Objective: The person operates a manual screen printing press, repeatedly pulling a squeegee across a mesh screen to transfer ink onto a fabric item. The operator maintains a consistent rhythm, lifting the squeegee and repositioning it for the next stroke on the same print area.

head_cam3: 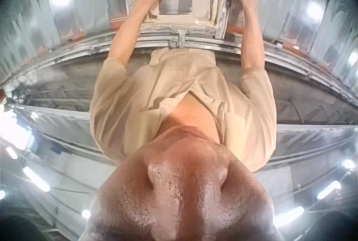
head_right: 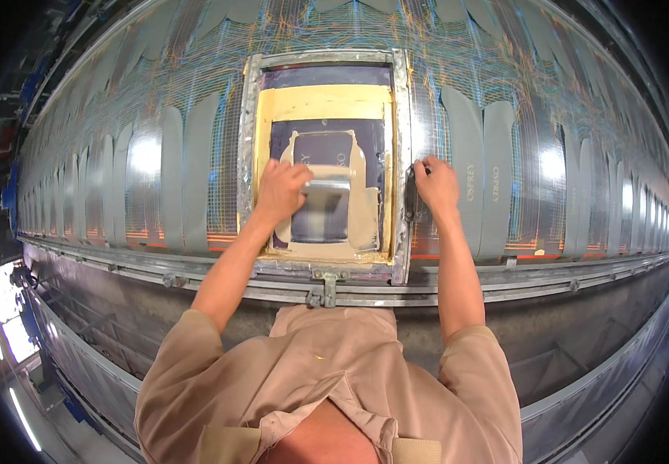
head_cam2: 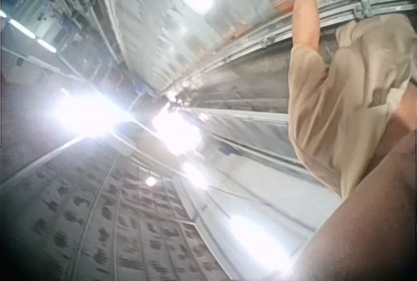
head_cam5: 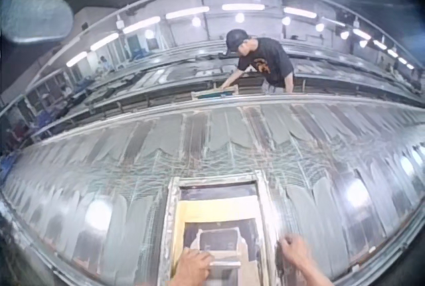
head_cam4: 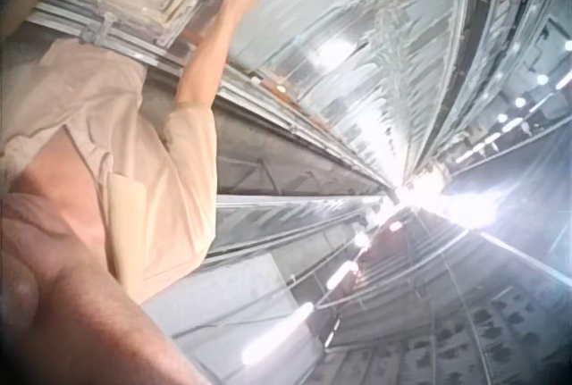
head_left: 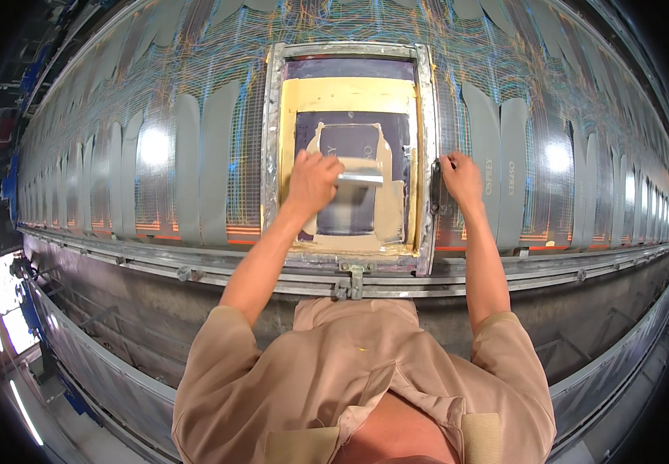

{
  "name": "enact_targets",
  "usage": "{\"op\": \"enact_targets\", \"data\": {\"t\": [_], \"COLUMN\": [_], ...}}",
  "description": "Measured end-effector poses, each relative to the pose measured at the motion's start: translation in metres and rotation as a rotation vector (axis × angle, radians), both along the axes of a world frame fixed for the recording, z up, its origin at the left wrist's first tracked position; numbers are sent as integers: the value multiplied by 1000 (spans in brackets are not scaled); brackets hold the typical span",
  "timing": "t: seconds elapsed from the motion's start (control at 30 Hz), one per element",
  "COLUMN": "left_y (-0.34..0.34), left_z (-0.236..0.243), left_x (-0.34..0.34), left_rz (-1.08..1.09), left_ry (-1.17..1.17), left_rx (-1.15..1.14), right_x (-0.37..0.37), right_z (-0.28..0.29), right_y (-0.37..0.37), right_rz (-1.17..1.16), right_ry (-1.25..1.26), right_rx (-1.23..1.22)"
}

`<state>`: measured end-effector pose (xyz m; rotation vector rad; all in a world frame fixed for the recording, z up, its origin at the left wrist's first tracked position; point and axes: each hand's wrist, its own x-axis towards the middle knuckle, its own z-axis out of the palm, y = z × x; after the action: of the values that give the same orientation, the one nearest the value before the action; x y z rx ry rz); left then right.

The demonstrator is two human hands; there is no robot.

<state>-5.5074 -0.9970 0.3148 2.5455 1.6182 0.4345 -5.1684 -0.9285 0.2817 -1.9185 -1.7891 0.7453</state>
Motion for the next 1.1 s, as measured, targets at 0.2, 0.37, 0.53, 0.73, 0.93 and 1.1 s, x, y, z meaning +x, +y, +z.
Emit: {"op": "enact_targets", "data": {"t": [0.2,0.37,0.53,0.73,0.93,1.1], "left_y": [84,131,127,35,-69,-15], "left_z": [22,14,3,3,19,25], "left_x": [-7,-14,-14,-7,9,1], "left_rz": [42,63,73,28,37,0], "left_ry": [-97,-55,-69,-112,-83,-29], "left_rx": [-198,-273,-251,-255,-319,-297], "right_x": [-69,-125,-139,-126,-108,-114], "right_z": [68,57,26,19,32,39], "right_y": [53,103,103,7,-98,-50], "right_rz": [512,788,783,785,796,781], "right_ry": [347,-172,-255,-236,-145,-208], "right_rx": [143,15,2,111,128,169]}}
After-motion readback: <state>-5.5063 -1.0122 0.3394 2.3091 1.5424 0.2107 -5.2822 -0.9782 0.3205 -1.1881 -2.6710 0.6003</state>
